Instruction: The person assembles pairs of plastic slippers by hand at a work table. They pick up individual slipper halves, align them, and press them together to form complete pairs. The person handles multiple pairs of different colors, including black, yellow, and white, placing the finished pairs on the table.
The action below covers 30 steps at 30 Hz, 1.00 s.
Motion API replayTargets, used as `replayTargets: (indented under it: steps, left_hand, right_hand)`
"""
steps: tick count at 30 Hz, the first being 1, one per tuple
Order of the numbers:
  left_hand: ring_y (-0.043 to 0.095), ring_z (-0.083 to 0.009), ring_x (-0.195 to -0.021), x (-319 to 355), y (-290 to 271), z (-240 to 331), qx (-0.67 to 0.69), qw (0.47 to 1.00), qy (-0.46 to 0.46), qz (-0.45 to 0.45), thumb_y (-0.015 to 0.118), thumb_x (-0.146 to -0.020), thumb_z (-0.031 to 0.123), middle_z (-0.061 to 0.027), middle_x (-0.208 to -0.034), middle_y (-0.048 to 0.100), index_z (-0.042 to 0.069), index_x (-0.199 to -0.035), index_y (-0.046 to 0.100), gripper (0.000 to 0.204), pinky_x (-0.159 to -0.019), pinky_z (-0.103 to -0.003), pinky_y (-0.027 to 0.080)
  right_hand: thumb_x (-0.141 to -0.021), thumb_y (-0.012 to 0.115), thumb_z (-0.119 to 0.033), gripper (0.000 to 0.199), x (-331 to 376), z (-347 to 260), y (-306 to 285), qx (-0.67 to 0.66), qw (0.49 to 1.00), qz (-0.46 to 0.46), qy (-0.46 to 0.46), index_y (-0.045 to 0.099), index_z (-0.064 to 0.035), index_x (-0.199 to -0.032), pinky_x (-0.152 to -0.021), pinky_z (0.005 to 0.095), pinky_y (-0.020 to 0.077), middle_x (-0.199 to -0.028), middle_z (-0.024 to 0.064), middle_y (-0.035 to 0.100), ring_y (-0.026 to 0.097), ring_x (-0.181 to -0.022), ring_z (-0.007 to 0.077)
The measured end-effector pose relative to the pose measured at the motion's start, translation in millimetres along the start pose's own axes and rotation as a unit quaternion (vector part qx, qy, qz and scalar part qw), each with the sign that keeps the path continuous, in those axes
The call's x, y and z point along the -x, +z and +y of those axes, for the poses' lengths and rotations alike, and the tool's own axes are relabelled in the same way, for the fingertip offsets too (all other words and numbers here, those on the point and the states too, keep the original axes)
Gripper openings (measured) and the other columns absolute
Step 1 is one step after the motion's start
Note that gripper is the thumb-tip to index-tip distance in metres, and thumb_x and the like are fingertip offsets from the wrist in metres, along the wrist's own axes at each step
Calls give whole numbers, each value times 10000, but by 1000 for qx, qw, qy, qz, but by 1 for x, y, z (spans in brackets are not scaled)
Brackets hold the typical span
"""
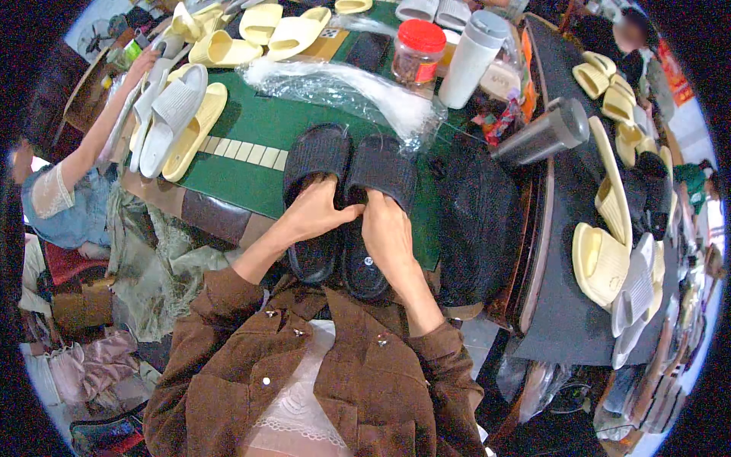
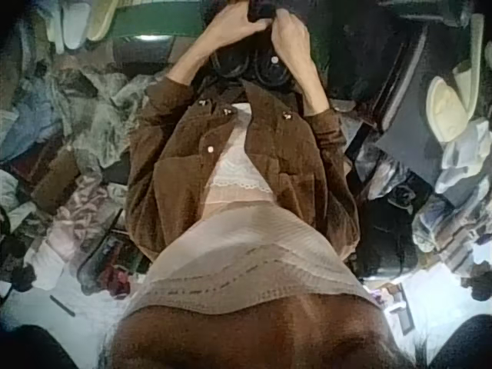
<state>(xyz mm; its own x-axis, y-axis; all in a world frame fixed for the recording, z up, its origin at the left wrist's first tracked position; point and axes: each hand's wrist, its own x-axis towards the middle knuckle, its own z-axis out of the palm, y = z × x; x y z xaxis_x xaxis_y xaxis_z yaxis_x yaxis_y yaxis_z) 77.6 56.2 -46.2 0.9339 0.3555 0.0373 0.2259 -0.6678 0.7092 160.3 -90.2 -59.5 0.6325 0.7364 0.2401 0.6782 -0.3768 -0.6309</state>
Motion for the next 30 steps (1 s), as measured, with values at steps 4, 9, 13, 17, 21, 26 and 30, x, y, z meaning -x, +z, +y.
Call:
replayTargets:
  steps: [4,9,13,17,21,26,30]
  left_hand:
    - [565,-476,-1043,-2,-3,-6,2,998,-22,-52,741,-753,399,-358,-1079,572,-135,-1127,495,697,-929,-465,440]
    - [557,-493,-1043,2,-7,3,-17,999,-29,-42,748,-739,391,-382,-1085,555,-132,-1094,497,680,-916,-486,442]
    - [538,-513,-1052,3,-1,9,-57,998,-26,-5,737,-743,367,-384,-1088,550,-135,-1102,487,666,-916,-506,440]
    - [531,-503,-1044,5,9,1,-94,995,-12,23,690,-760,375,-340,-1102,543,-116,-1121,506,637,-920,-527,428]
    - [530,-492,-1029,5,25,-15,-130,990,12,59,647,-794,313,-324,-1084,547,-101,-1103,514,533,-910,-532,425]
    - [547,-481,-1001,6,27,-7,-163,980,26,107,627,-816,286,-319,-1047,565,-113,-1049,538,470,-887,-525,440]
    - [550,-479,-1004,3,27,-6,-172,980,3,100,625,-828,303,-312,-1052,575,-117,-1014,564,463,-902,-516,441]
  right_hand:
    - [-942,467,-116,229,0,-3,-3,-106,994,-20,30,560,42,-1079,-825,492,459,-969,277,619,580,-970,447]
    - [-979,451,-198,307,2,-5,-1,-173,985,-4,12,545,57,-1122,-889,476,419,-1022,279,597,538,-1017,456]
    - [-987,441,-221,331,-1,-8,0,-130,989,-71,18,529,71,-1118,-904,486,407,-1065,299,571,520,-1028,466]
    - [-986,448,-226,314,-2,-10,3,-115,991,-67,2,530,67,-1066,-889,494,408,-1035,301,568,523,-1006,462]
    - [-970,492,-212,292,-1,-12,5,-86,995,-43,-21,532,65,-1053,-883,492,413,-1020,294,573,528,-985,456]
    - [-936,561,-188,365,3,-19,-2,-94,994,-48,-15,511,77,-1182,-917,472,422,-1073,280,580,531,-1020,446]
    - [-908,599,-141,385,16,-22,-14,-46,994,-9,-99,529,65,-1226,-944,446,443,-1109,257,607,558,-1067,424]
